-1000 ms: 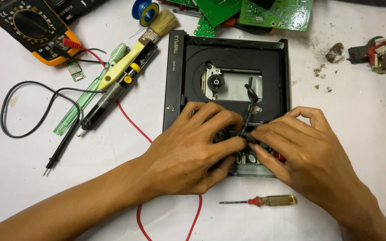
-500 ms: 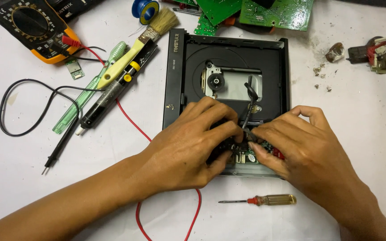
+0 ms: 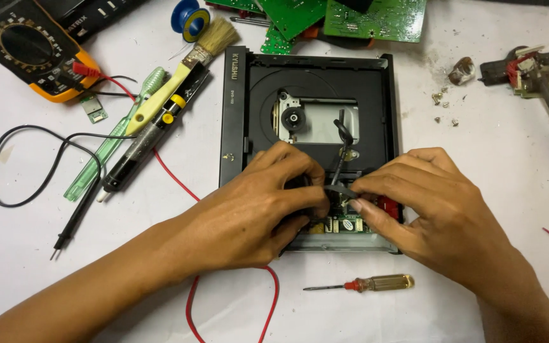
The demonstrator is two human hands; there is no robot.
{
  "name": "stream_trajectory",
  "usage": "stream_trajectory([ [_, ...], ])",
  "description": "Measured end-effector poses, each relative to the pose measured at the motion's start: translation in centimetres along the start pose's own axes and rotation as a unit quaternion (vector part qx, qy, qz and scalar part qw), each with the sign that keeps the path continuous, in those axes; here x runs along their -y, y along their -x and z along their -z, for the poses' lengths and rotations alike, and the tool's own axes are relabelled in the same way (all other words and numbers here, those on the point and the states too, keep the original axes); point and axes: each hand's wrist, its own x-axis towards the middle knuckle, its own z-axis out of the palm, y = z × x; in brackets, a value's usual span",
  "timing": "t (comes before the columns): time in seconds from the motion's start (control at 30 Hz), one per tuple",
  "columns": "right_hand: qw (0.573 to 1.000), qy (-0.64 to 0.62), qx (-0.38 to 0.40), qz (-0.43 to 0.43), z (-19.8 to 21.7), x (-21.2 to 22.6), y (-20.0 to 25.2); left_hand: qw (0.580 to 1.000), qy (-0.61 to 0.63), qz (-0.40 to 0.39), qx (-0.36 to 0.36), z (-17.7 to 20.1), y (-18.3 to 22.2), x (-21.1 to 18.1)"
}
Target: Repairing or assembling the internal components of a DVD player, including wiring and circuit boards.
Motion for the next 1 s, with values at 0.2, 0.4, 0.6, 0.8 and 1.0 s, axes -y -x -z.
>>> stream_trajectory([
  [0.2, 1.000, 0.010, -0.028, -0.005, -0.1, -0.8, 0.2, 1.000, 0.008, 0.011, 0.016, 0.4, -0.2, 0.0],
  [0.4, 0.997, -0.003, -0.070, 0.013, -0.6, -0.9, 0.1, 0.998, 0.050, 0.028, -0.007, 1.0, -0.2, 0.0],
  [0.6, 0.993, -0.048, -0.104, -0.036, -1.3, -1.0, 0.2, 0.982, 0.135, 0.088, -0.098, 1.5, -0.4, 0.1],
  [0.8, 0.944, -0.241, -0.098, -0.205, -1.2, -1.2, 0.8, 0.888, 0.396, 0.148, -0.179, 0.9, 0.0, 2.3],
  [1.0, 0.869, -0.343, -0.161, -0.317, -1.3, -2.4, 0.3, 0.889, 0.402, 0.131, -0.177, 0.8, 0.0, 2.5],
])
